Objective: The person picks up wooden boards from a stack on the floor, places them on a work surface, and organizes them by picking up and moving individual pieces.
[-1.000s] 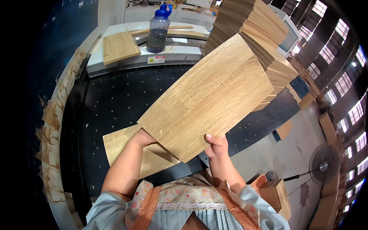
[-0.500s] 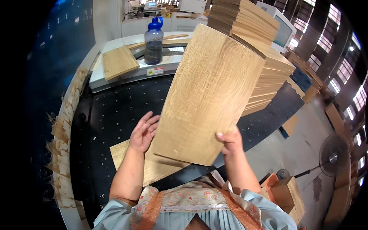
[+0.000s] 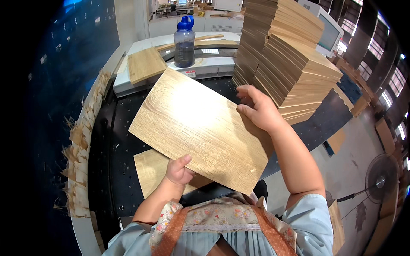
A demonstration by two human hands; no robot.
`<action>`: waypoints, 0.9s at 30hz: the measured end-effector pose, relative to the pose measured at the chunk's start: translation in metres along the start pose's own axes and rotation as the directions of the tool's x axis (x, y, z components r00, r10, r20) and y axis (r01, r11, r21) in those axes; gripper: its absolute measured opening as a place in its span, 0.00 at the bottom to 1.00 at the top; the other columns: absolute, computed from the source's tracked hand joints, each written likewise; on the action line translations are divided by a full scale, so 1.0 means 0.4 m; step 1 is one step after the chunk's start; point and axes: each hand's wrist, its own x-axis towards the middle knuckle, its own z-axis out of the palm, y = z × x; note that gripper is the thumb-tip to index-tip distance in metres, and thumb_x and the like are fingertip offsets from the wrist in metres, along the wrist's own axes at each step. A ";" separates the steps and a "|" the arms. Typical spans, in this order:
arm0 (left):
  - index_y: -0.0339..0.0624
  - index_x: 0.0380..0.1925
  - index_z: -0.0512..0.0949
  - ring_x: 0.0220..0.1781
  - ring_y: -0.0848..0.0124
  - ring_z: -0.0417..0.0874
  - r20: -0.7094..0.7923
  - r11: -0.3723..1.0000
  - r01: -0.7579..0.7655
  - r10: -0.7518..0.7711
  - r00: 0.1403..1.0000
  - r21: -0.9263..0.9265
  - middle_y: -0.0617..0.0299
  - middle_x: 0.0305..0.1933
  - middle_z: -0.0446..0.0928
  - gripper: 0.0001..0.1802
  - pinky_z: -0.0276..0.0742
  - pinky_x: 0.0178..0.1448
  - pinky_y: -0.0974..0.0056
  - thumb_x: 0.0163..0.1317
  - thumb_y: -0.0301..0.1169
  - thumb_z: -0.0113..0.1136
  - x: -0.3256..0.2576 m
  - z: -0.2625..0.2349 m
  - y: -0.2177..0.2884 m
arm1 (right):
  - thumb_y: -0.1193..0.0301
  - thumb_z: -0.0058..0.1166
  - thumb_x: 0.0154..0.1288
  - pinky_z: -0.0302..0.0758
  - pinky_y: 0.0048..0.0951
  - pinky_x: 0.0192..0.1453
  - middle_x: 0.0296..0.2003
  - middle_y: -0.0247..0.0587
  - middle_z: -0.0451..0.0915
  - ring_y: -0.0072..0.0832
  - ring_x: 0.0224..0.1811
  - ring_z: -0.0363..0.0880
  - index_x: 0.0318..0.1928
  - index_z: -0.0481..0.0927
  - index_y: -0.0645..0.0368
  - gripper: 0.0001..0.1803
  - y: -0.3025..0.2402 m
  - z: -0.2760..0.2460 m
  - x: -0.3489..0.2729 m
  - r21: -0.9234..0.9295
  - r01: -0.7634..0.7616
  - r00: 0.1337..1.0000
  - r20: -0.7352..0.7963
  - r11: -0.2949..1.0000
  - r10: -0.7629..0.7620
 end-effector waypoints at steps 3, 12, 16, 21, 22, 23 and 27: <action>0.35 0.62 0.57 0.64 0.52 0.66 -0.072 0.996 -0.062 0.057 0.996 -0.059 0.47 0.62 0.65 0.34 0.61 0.67 0.48 0.55 0.29 0.55 0.011 0.017 0.029 | 0.76 0.58 0.57 0.69 0.30 0.58 0.51 0.42 0.74 0.31 0.56 0.71 0.57 0.68 0.58 0.26 0.034 -0.030 -0.054 0.037 0.053 0.992 -0.116 0.998 -0.048; 0.39 0.62 0.61 0.65 0.56 0.65 -0.280 0.948 -0.272 0.220 0.935 -0.163 0.52 0.64 0.65 0.26 0.62 0.67 0.48 0.64 0.33 0.48 0.054 -0.100 0.107 | 0.72 0.61 0.52 0.67 0.37 0.61 0.48 0.46 0.76 0.40 0.57 0.71 0.49 0.75 0.58 0.21 0.274 0.191 -0.276 0.022 -0.175 0.969 -0.175 0.984 0.176; 0.39 0.60 0.62 0.62 0.55 0.69 -0.308 0.940 -0.253 0.177 0.935 -0.227 0.52 0.62 0.67 0.25 0.68 0.62 0.46 0.65 0.36 0.48 0.053 -0.146 0.098 | 0.64 0.62 0.51 0.60 0.48 0.65 0.54 0.44 0.72 0.42 0.64 0.63 0.50 0.76 0.54 0.24 0.213 0.324 -0.313 -0.161 0.102 0.995 0.036 0.982 -0.097; 0.37 0.60 0.61 0.62 0.55 0.69 -0.423 0.917 -0.291 0.157 0.892 -0.273 0.51 0.61 0.68 0.26 0.68 0.63 0.48 0.64 0.34 0.49 0.046 -0.181 0.079 | 0.59 0.62 0.53 0.59 0.51 0.64 0.56 0.44 0.71 0.44 0.64 0.62 0.50 0.77 0.55 0.24 0.196 0.337 -0.324 -0.168 0.061 0.994 0.099 0.984 -0.044; 0.37 0.60 0.61 0.63 0.55 0.69 -0.414 0.910 -0.286 0.146 0.899 -0.300 0.51 0.61 0.68 0.25 0.67 0.63 0.48 0.63 0.33 0.49 0.056 -0.187 0.081 | 0.61 0.62 0.53 0.61 0.48 0.63 0.54 0.44 0.73 0.44 0.63 0.65 0.47 0.78 0.56 0.22 0.191 0.330 -0.318 -0.168 0.076 0.996 0.069 0.983 -0.065; 0.36 0.60 0.61 0.63 0.55 0.68 -0.419 0.916 -0.287 0.152 0.895 -0.281 0.51 0.61 0.67 0.26 0.66 0.64 0.48 0.63 0.32 0.49 0.059 -0.188 0.078 | 0.62 0.62 0.52 0.62 0.47 0.63 0.53 0.45 0.74 0.45 0.62 0.66 0.46 0.79 0.57 0.21 0.195 0.332 -0.317 -0.151 0.088 0.995 0.056 0.985 -0.080; 0.37 0.60 0.61 0.65 0.55 0.65 -0.447 0.926 -0.280 0.144 0.883 -0.254 0.50 0.63 0.66 0.26 0.62 0.67 0.48 0.62 0.30 0.49 0.058 -0.160 0.072 | 0.67 0.62 0.51 0.68 0.41 0.59 0.48 0.48 0.77 0.45 0.56 0.71 0.41 0.80 0.59 0.16 0.195 0.326 -0.318 -0.096 0.132 0.991 -0.009 0.987 -0.134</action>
